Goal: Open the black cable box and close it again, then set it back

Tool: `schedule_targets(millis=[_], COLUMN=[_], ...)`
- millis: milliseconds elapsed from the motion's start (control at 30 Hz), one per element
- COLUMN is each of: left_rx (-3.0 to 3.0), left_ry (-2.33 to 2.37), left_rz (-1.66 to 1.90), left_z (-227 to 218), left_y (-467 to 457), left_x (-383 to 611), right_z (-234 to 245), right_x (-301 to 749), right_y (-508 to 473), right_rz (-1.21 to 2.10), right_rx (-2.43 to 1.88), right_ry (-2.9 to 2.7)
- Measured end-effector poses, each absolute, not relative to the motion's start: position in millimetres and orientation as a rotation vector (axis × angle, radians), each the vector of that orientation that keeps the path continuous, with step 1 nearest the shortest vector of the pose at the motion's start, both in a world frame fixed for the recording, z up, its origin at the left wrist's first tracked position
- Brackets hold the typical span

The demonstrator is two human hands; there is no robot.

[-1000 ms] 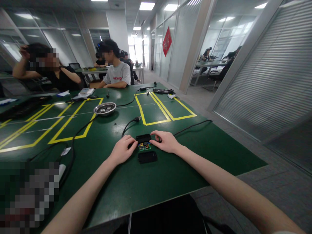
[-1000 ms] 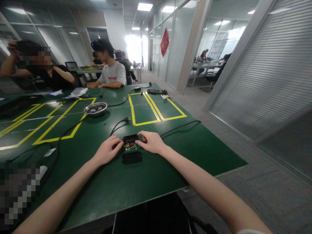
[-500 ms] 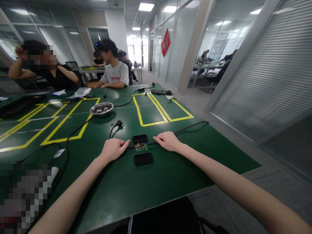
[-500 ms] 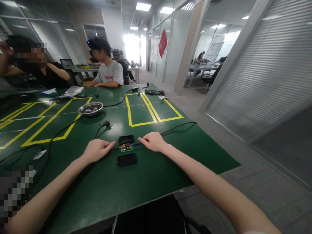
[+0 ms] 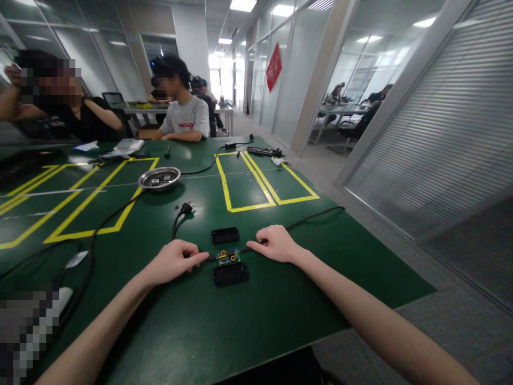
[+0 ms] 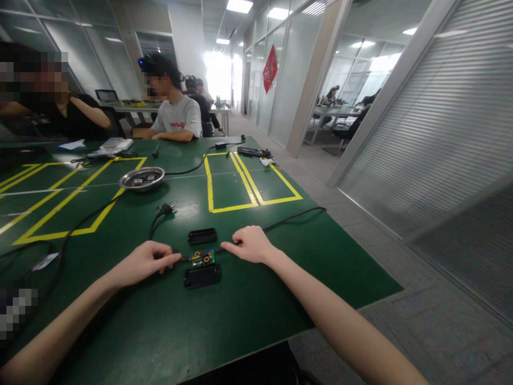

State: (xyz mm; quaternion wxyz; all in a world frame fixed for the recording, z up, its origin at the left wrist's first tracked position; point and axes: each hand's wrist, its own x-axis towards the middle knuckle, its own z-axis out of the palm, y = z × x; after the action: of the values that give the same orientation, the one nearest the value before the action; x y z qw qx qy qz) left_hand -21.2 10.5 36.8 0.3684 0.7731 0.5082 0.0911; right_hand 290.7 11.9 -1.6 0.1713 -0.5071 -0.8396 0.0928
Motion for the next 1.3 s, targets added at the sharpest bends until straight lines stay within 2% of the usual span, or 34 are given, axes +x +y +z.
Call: schedule_targets(millis=[233,467,867,1067,1300], left_rx=[1.873,1.865,1.95,2.047,2.374], left_ry=[1.186,1.075,1.085,1.19,1.084], left_rz=[0.308,0.151,0.127,0.281,0.503], left_z=[43.9,51.6,43.6,35.7,33.1], left_y=[12.3,9.4,8.5,6.1,7.8], left_x=[-20.6,-25.5,-21.4,-18.7,-19.5], right_z=[-1.8,3.2,3.2,-1.6,2.9], right_x=[296.1,294.4,297.8,301.5,298.0], right_y=[8.8,-1.6,2.3,6.5,-1.4], right_rz=[0.483,0.67,0.575,0.355,0.48], right_rx=[-1.313,-1.055,-1.1,-1.279,-1.075], right_ry=[-2.25,-2.354,-2.361,-2.295,-2.348])
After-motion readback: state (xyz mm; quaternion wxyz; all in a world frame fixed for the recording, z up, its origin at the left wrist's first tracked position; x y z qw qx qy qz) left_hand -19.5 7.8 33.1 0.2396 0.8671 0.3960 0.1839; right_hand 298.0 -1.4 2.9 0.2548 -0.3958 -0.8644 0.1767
